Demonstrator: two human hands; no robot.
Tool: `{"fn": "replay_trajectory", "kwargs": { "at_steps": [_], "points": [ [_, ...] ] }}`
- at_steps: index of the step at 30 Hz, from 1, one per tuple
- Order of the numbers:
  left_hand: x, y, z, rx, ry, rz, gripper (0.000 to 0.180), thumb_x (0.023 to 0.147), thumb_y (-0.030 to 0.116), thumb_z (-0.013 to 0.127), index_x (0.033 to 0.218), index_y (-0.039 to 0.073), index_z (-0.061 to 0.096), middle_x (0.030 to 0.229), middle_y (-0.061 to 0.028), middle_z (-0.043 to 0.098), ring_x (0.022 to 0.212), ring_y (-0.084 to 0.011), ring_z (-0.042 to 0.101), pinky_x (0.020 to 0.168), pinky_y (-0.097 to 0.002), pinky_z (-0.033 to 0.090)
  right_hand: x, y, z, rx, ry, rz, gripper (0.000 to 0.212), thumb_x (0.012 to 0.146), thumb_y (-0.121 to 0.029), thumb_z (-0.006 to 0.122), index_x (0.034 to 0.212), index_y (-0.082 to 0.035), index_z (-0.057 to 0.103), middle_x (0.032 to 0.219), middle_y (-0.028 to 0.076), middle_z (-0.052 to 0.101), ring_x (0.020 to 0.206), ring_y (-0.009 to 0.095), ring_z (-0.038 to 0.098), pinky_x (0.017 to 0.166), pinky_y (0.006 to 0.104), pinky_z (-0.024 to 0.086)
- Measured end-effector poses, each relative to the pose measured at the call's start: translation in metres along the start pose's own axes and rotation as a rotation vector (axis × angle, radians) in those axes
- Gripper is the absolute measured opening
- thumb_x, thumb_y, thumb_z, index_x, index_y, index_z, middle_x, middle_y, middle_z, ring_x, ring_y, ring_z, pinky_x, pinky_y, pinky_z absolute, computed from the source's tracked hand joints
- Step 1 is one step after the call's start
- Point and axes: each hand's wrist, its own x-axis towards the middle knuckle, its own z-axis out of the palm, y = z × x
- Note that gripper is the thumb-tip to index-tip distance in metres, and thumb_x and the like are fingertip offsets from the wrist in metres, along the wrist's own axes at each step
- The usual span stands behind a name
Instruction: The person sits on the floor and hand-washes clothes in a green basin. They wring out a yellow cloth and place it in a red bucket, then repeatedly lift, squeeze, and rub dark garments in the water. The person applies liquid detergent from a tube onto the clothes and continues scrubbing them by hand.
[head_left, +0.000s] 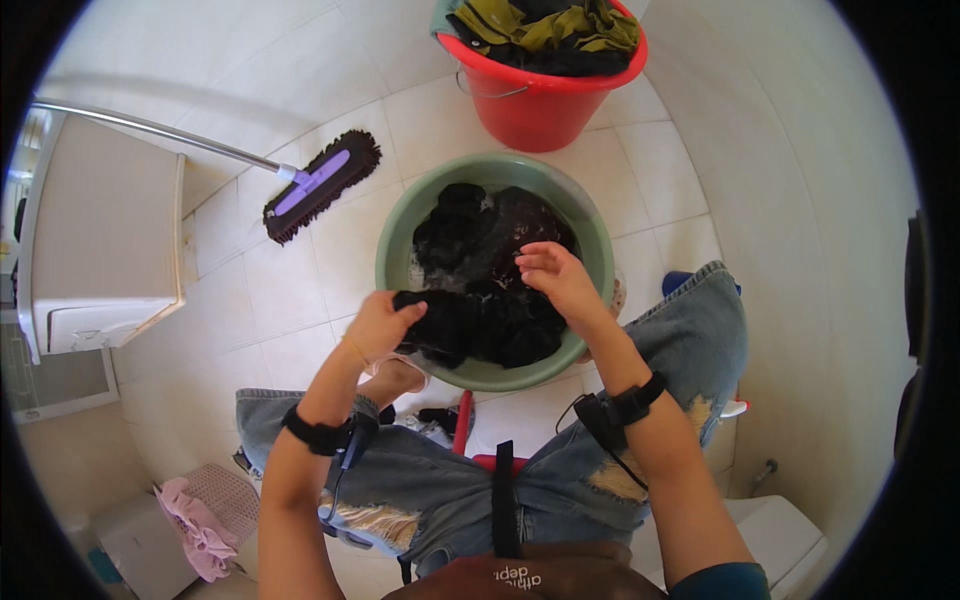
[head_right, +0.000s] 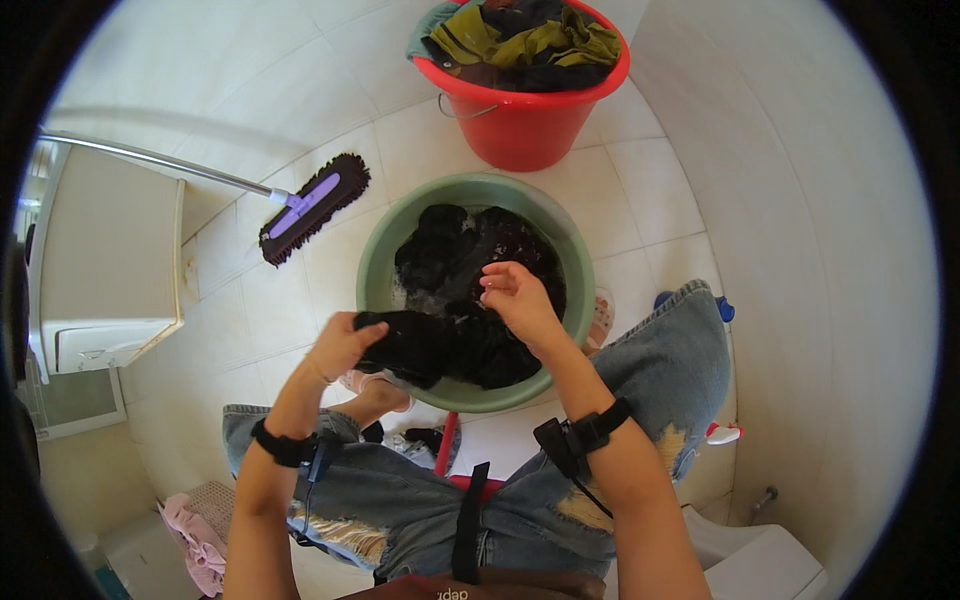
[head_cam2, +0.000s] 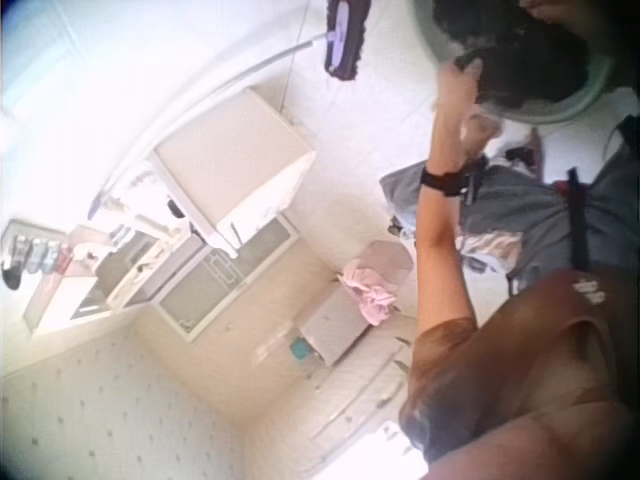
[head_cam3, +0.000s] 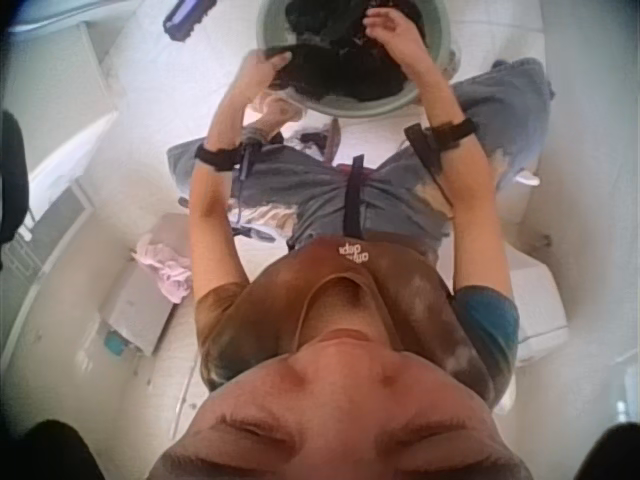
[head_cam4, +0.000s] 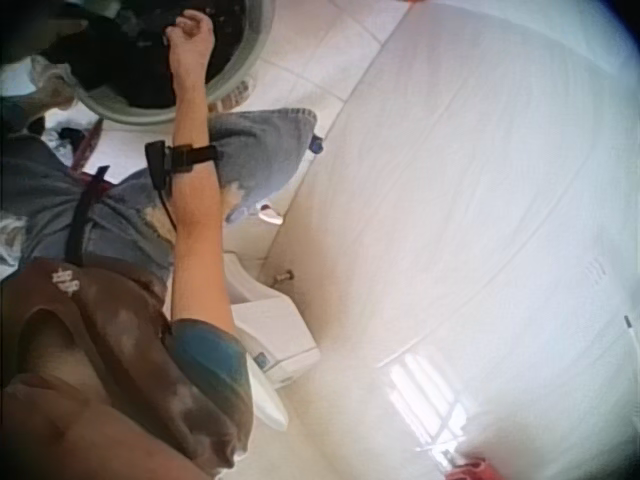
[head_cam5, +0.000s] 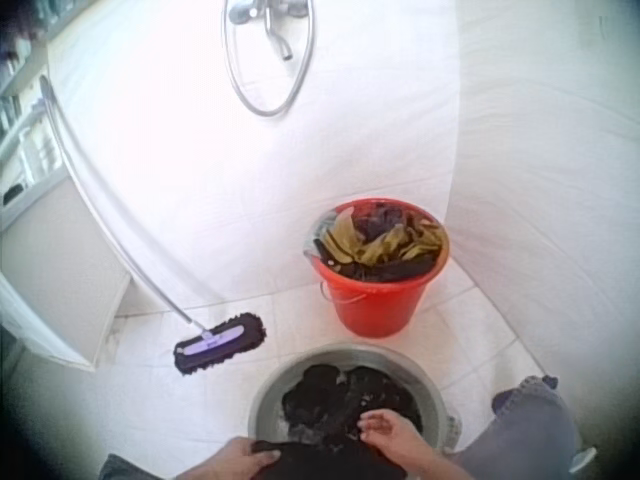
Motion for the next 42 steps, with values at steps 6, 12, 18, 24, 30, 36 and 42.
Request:
{"fn": "replay_trajectory", "kwargs": {
  "at_steps": [6, 12, 18, 24, 30, 36, 42],
  "points": [
    [-0.076, 0.094, -0.009, -0.383, 0.063, 0.156, 0.025, 0.083, 0.015, 0.06, 0.093, -0.008, 0.059, 0.083, -0.0079, 0.063, 0.072, -0.0126, 0.059, 0.067, -0.0262, 0.049, -0.012, 0.004, 0.025, -0.27, -0.242, -0.148, 0.078, 0.062, -0.002, 0.061, 0.134, -0.01, 0.032, 0.128, 0.017, 0.041, 0.117, 0.028, 0.042, 0.097, 0.0365, 0.036],
    [-0.104, 0.134, 0.015, -0.651, 0.066, 0.277, 0.024, 0.084, 0.015, 0.058, 0.095, -0.006, 0.059, 0.088, -0.0098, 0.064, 0.076, -0.0164, 0.062, 0.07, -0.0273, 0.05, -0.01, 0.006, 0.051, -0.2, -0.327, -0.473, 0.08, 0.06, -0.013, 0.078, 0.128, -0.004, 0.038, 0.126, 0.012, 0.045, 0.117, 0.026, 0.043, 0.098, 0.0335, 0.034],
    [-0.079, 0.137, -0.005, -0.807, 0.047, 0.271, 0.02, 0.084, 0.016, 0.056, 0.092, -0.002, 0.061, 0.085, -0.0082, 0.065, 0.072, -0.0168, 0.063, 0.062, -0.0268, 0.05, -0.02, 0.004, 0.059, 0.267, -0.069, -0.24, 0.038, 0.071, 0.002, 0.066, 0.107, 0.001, 0.054, 0.098, 0.006, 0.061, 0.089, 0.017, 0.058, 0.081, 0.03, 0.047],
    [-0.037, 0.113, -0.014, -0.742, 0.083, 0.189, 0.016, 0.081, 0.02, 0.058, 0.085, 0.005, 0.063, 0.076, -0.0032, 0.065, 0.061, -0.0131, 0.061, 0.05, -0.0242, 0.046, -0.027, -0.032, 0.061, 0.653, 0.131, 0.142, 0.029, 0.071, -0.004, 0.064, 0.098, 0.004, 0.058, 0.09, 0.012, 0.062, 0.077, 0.023, 0.061, 0.068, 0.0337, 0.052],
    [-0.008, 0.077, -0.013, -0.729, -0.072, 0.14, 0.017, 0.081, 0.024, 0.058, 0.084, 0.007, 0.062, 0.075, -0.0021, 0.064, 0.059, -0.0111, 0.059, 0.046, -0.0233, 0.04, -0.05, -0.072, 0.066, 0.673, 0.041, 0.189, 0.03, 0.075, -0.018, 0.061, 0.1, -0.002, 0.059, 0.095, 0.01, 0.063, 0.087, 0.025, 0.06, 0.082, 0.0369, 0.048],
    [0.017, 0.022, 0.006, -0.766, -0.112, 0.073, 0.021, 0.081, 0.022, 0.063, 0.092, 0.005, 0.06, 0.078, -0.0024, 0.06, 0.057, -0.0097, 0.052, 0.052, -0.0234, 0.046, -0.048, -0.101, 0.045, 0.626, 0.028, 0.075, 0.026, 0.078, -0.019, 0.058, 0.1, -0.004, 0.059, 0.097, 0.009, 0.063, 0.092, 0.024, 0.059, 0.086, 0.0385, 0.046],
    [0.029, -0.033, 0.009, -0.42, -0.048, -0.057, 0.045, 0.079, 0.02, 0.065, 0.117, 0.0, 0.049, 0.087, -0.0041, 0.057, 0.072, -0.013, 0.052, 0.064, -0.0281, 0.051, -0.023, -0.08, 0.011, 0.218, 0.346, -0.06, 0.022, 0.078, -0.022, 0.06, 0.096, -0.009, 0.057, 0.086, 0.004, 0.061, 0.08, 0.017, 0.058, 0.07, 0.0367, 0.046]
  ]
}}
